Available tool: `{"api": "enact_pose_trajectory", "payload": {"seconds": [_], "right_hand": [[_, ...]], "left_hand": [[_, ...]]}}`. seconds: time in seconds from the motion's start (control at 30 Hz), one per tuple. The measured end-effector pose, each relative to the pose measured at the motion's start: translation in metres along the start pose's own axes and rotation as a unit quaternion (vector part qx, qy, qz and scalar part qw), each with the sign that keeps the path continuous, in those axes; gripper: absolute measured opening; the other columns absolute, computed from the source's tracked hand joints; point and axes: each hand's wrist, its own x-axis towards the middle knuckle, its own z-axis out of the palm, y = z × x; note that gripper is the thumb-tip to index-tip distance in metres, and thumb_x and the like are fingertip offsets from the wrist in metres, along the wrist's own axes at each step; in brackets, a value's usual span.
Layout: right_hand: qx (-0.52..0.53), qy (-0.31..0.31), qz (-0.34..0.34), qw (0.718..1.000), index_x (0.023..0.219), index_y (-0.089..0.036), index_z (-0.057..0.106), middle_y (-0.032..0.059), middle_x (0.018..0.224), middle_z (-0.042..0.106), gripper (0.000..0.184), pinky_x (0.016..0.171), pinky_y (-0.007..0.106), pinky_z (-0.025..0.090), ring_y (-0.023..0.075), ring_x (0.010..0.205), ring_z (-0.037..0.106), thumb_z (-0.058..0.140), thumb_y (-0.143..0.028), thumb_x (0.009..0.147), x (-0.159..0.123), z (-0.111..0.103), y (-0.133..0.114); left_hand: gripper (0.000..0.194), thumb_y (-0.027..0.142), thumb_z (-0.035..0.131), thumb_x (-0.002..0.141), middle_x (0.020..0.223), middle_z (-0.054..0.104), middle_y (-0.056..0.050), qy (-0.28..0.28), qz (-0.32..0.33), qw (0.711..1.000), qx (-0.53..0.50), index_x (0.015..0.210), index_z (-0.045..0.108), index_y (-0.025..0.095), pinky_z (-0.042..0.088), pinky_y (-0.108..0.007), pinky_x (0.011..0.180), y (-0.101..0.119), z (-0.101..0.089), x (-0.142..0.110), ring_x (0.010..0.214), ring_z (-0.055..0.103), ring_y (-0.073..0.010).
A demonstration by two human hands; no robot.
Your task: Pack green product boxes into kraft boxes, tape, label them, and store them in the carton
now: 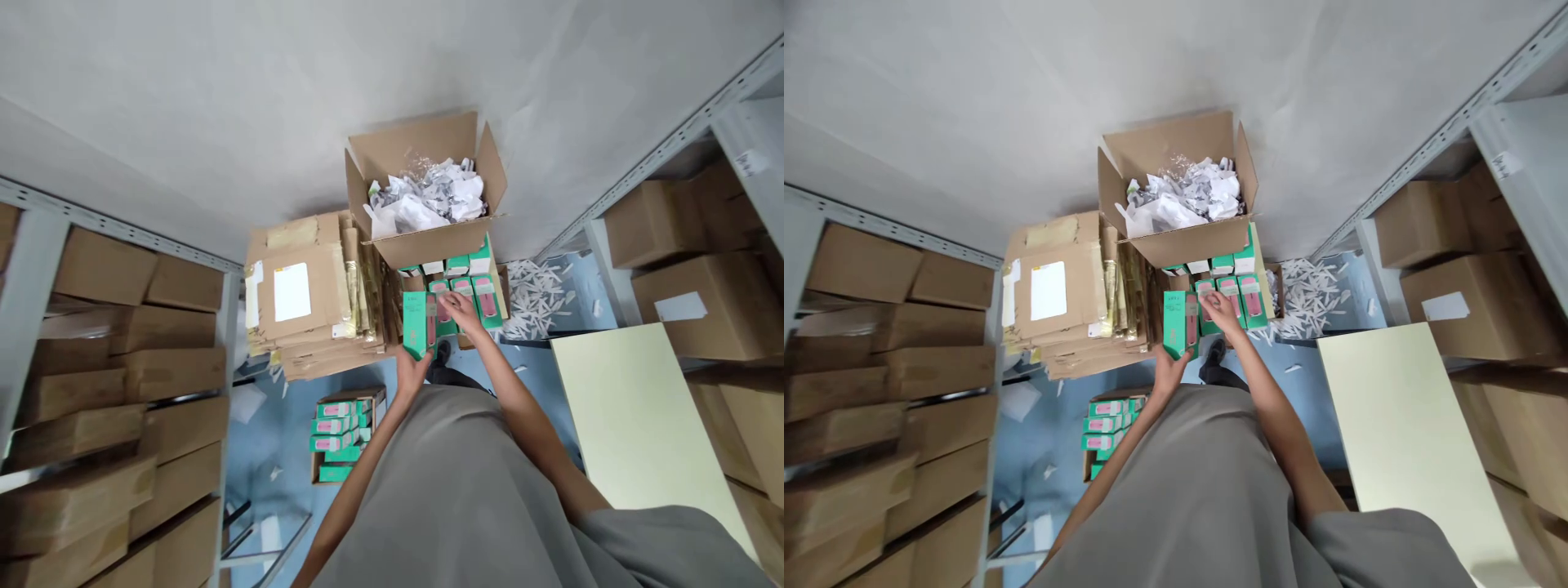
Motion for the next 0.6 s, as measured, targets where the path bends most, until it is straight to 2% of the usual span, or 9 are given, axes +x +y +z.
{"api": "enact_pose_trajectory", "payload": {"seconds": [0.1, 0.17, 0.27, 0.33, 0.47, 0.6], "right_hand": [[0.019, -0.006, -0.038, 0.999, 0.121, -0.026, 0.08, 0.0108, 0.127, 0.084, 0.065, 0.105, 0.045, 0.064, 0.0299, 0.123, 0.078, 0.09, -0.071, 0.076, -0.012, -0.009, -0.013], [0.018, 0.002, -0.078, 0.997, 0.118, -0.026, 0.082, 0.0101, 0.126, 0.084, 0.062, 0.108, 0.045, 0.062, 0.03, 0.123, 0.077, 0.087, -0.075, 0.079, -0.027, -0.021, -0.021], [0.02, 0.012, -0.119, 0.993, 0.106, -0.026, 0.086, 0.0091, 0.123, 0.086, 0.06, 0.117, 0.047, 0.057, 0.0312, 0.125, 0.077, 0.082, -0.081, 0.082, -0.058, -0.048, -0.031], [0.026, 0.026, -0.139, 0.99, 0.105, -0.027, 0.086, 0.0084, 0.124, 0.086, 0.061, 0.119, 0.046, 0.056, 0.0314, 0.127, 0.076, 0.08, -0.084, 0.083, -0.082, -0.07, -0.034], [0.015, 0.077, -0.193, 0.978, 0.106, -0.028, 0.087, 0.0079, 0.13, 0.084, 0.058, 0.12, 0.043, 0.056, 0.0292, 0.129, 0.075, 0.079, -0.082, 0.087, -0.136, -0.127, -0.036], [-0.005, 0.182, -0.237, 0.954, 0.104, -0.027, 0.087, 0.009, 0.134, 0.083, 0.059, 0.12, 0.045, 0.056, 0.03, 0.132, 0.073, 0.077, -0.083, 0.089, -0.182, -0.205, -0.043]], "left_hand": [[0.047, 0.037, 0.086, 0.079, 0.104, 0.065, -0.004, -0.034, 0.033, 0.999, -0.001, 0.108, 0.052, 0.024, 0.057, -0.043, 0.099, 0.009, 0.002, -0.021, 0.102, 0.068, -0.0266], [0.053, 0.035, 0.088, 0.077, 0.113, 0.067, -0.008, -0.044, 0.063, 0.997, -0.01, 0.115, 0.054, 0.022, 0.055, -0.044, 0.105, 0.015, 0.007, -0.034, 0.113, 0.069, -0.0294], [0.066, 0.029, 0.091, 0.073, 0.129, 0.068, -0.011, -0.059, 0.119, 0.99, -0.037, 0.128, 0.056, 0.022, 0.052, -0.045, 0.115, 0.022, 0.02, -0.054, 0.128, 0.067, -0.032], [0.066, 0.027, 0.091, 0.072, 0.13, 0.068, -0.012, -0.07, 0.137, 0.987, -0.041, 0.129, 0.059, 0.022, 0.051, -0.046, 0.116, 0.024, 0.034, -0.069, 0.128, 0.067, -0.0332], [0.061, 0.024, 0.093, 0.067, 0.121, 0.07, -0.012, -0.088, 0.142, 0.985, -0.035, 0.12, 0.064, 0.021, 0.054, -0.05, 0.112, 0.032, 0.076, -0.1, 0.122, 0.069, -0.0362], [0.053, 0.027, 0.092, 0.068, 0.114, 0.075, -0.01, -0.188, 0.207, 0.957, -0.073, 0.115, 0.069, 0.021, 0.057, -0.049, 0.106, 0.06, 0.137, -0.141, 0.11, 0.072, -0.0337]]}}
